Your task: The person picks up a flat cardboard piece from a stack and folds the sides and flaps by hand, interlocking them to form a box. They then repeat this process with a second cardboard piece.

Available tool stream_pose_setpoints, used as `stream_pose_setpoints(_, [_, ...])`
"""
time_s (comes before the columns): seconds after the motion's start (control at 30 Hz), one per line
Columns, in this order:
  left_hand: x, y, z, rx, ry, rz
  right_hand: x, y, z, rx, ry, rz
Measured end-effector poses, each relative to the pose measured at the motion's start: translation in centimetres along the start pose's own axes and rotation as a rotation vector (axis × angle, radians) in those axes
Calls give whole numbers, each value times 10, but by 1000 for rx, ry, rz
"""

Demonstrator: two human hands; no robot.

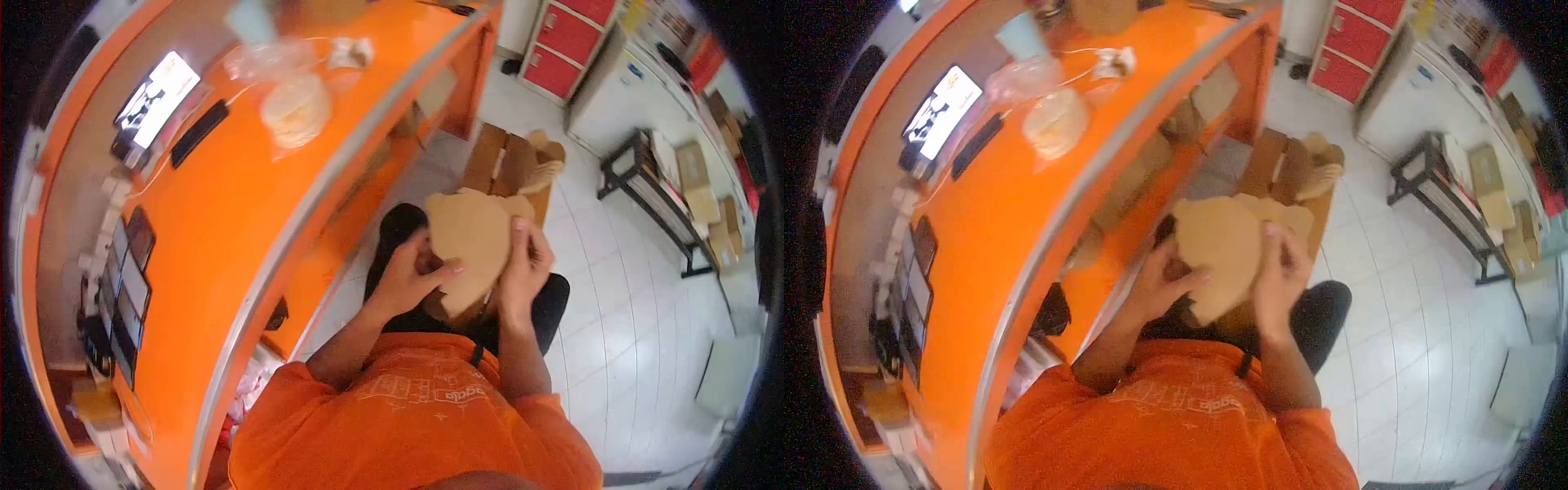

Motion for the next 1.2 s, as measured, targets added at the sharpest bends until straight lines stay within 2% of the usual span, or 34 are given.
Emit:
stream_pose_setpoints(0.07, [15,-6,-1,217,134,-251,2,-7,-8,53,65,-31])
stream_pose_setpoints(0.13, [17,-5,-1,130,215,-396,12,-13,-12,161,90,-15])
stream_pose_setpoints(0.17, [17,-4,-1,82,253,-469,16,-12,-10,201,173,-33])
stream_pose_setpoints(0.2, [14,0,1,145,187,-514,21,-10,-9,243,255,-52])
stream_pose_setpoints(0.23, [12,2,0,140,207,-510,28,-8,-6,286,339,-69])
stream_pose_setpoints(0.3, [8,2,-1,130,242,-500,41,0,5,362,560,-157])
stream_pose_setpoints(0.37, [5,-2,-4,168,249,-647,45,6,12,406,829,-199])
stream_pose_setpoints(0.57, [-11,-8,-13,151,297,-784,46,10,11,424,984,-187])
stream_pose_setpoints(0.7, [-25,-13,-22,28,344,-747,51,14,11,468,995,-199])
stream_pose_setpoints(0.8, [-36,-16,-28,33,313,-689,49,15,12,440,964,-235])
stream_pose_setpoints(0.93, [-30,-13,-25,89,314,-757,55,12,11,430,910,-247])
stream_pose_setpoints(1.0, [-25,-15,-21,105,277,-802,59,10,9,451,900,-224])
stream_pose_setpoints(1.07, [-13,-14,-13,115,148,-830,58,3,6,475,935,-164])
stream_pose_setpoints(1.13, [-5,-12,-10,156,51,-784,51,5,-8,332,454,183])
stream_pose_setpoints(1.2, [-2,-8,-10,241,-3,-656,47,6,1,411,336,231])
Point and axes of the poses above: each hand's wrist, its own z-axis towards the middle knuckle, its own y-axis out of the back of the hand, x = y × z, the point moved 1 cm from there along z, towards the middle knuckle, and after that the axes turned 13 degrees about y, right-handed, at the moved point
